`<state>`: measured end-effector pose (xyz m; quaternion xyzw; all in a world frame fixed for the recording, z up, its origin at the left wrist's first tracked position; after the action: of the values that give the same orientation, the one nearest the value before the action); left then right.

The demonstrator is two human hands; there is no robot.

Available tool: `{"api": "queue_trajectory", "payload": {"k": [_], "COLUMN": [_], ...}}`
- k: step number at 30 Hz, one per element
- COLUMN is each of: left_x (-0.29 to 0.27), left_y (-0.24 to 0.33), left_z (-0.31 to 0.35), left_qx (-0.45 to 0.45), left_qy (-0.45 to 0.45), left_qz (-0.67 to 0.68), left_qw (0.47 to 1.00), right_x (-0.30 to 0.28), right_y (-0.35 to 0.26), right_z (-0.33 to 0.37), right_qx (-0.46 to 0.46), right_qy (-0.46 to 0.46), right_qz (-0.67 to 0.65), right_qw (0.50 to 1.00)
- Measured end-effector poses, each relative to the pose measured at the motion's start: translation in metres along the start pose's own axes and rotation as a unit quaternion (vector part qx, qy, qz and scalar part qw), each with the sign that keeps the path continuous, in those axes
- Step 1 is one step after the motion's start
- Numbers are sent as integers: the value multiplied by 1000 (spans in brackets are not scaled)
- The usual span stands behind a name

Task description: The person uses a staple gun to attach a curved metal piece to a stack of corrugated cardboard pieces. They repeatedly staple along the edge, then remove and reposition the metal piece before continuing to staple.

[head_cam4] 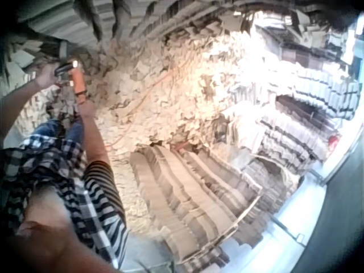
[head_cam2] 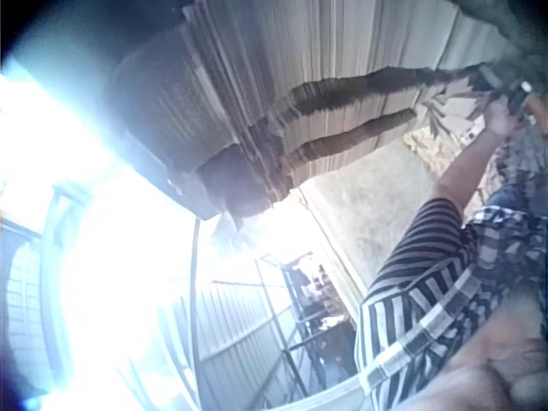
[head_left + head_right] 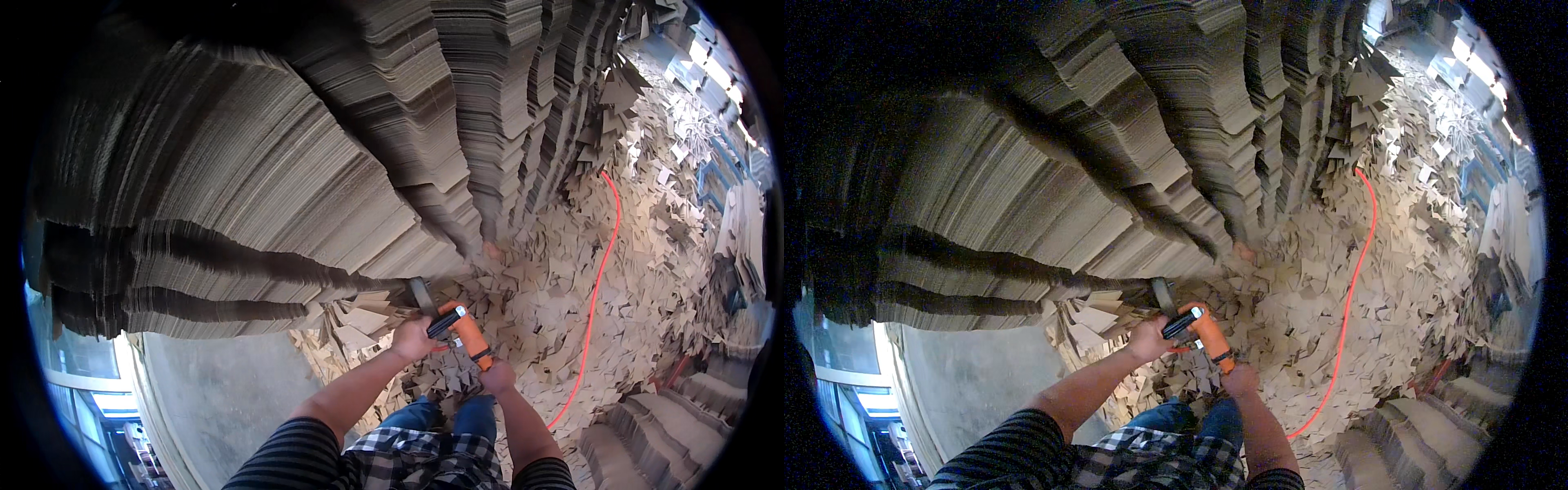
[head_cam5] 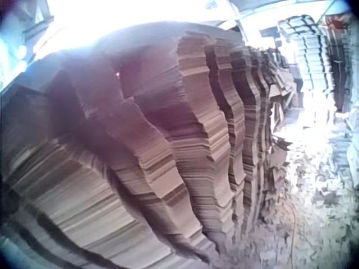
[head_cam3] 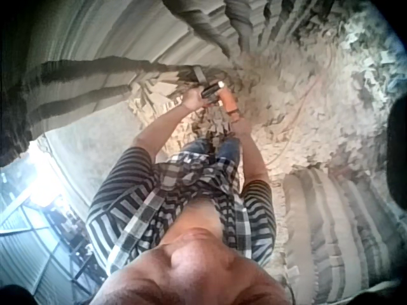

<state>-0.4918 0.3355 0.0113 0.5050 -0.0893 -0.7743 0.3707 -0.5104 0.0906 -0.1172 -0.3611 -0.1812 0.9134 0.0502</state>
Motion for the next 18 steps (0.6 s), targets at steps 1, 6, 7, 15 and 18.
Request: {"api": "queue_trajectory", "payload": {"k": [1, 6, 7, 15, 18], "left_x": [3, 10, 12, 44, 57], "left_y": [-1, -2, -1, -30, -40], "left_z": [-1, -3, -3, -18, -26], "left_qx": [6, 2, -1, -34, -15], "left_qy": [4, -2, -10, -19, -11], "left_qz": [-11, 4, -2, -6, 9], "left_qw": [1000, 1000, 1000, 999, 1000], "right_x": [2, 3, 8, 30, 29], "right_y": [1, 4, 8, 27, 27], "right_z": [-2, -6, -9, -34, -40], "right_qx": [-6, -8, -1, 26, 17], "right_qy": [-2, -9, -11, -34, -11], "right_qz": [2, 12, 13, -24, -30], "right_qw": [1000, 1000, 1000, 999, 999]}}
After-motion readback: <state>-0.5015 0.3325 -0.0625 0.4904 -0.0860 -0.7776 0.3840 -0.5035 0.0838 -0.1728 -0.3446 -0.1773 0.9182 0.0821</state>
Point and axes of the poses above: each hand's wrist, its own z-axis away from the middle knuckle, its own x-axis out of the palm, y = z × x, the point moved 9 cm from there along -z, towards the middle knuckle, and after that the axes turned 5 degrees about z, right-handed, at the moved point
